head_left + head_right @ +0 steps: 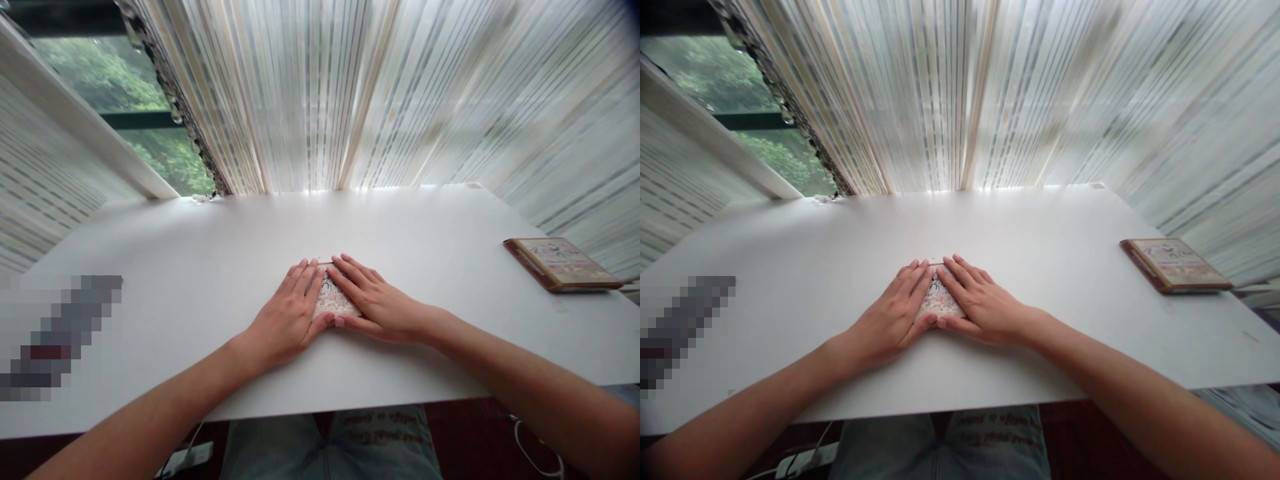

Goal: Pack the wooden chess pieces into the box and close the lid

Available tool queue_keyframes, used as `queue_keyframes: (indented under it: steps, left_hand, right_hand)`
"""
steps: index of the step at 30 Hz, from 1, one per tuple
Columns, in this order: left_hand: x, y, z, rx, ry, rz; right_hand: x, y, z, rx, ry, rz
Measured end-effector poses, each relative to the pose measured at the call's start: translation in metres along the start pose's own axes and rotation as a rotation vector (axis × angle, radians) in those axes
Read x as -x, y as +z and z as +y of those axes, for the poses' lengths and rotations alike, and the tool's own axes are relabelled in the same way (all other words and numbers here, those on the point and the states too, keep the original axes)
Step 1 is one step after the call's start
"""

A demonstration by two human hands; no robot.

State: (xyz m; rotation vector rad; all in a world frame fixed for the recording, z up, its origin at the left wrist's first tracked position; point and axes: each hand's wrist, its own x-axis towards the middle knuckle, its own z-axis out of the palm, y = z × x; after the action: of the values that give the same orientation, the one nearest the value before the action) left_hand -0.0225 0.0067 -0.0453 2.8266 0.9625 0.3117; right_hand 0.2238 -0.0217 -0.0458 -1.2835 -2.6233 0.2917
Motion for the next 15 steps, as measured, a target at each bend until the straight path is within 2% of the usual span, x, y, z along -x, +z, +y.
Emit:
queue_keyframes:
  steps: [3,6,11,15]
  left_hand:
    - [0.001,0.002,0.000,0.003,-0.001,-0.007]
    - [0.001,0.000,0.000,0.009,-0.004,-0.006]
    - [0.001,-0.001,0.000,0.048,-0.010,0.019]
    - [0.003,0.002,-0.001,0.109,-0.039,0.053]
  right_hand:
    - [0.002,0.002,0.002,0.013,-0.012,0.007]
    - [-0.001,-0.005,0.004,0.023,-0.038,-0.011]
    - [-0.018,-0.020,0.006,-0.050,-0.072,-0.018]
    - [-0.031,-0.023,0.004,-0.114,-0.077,0.010]
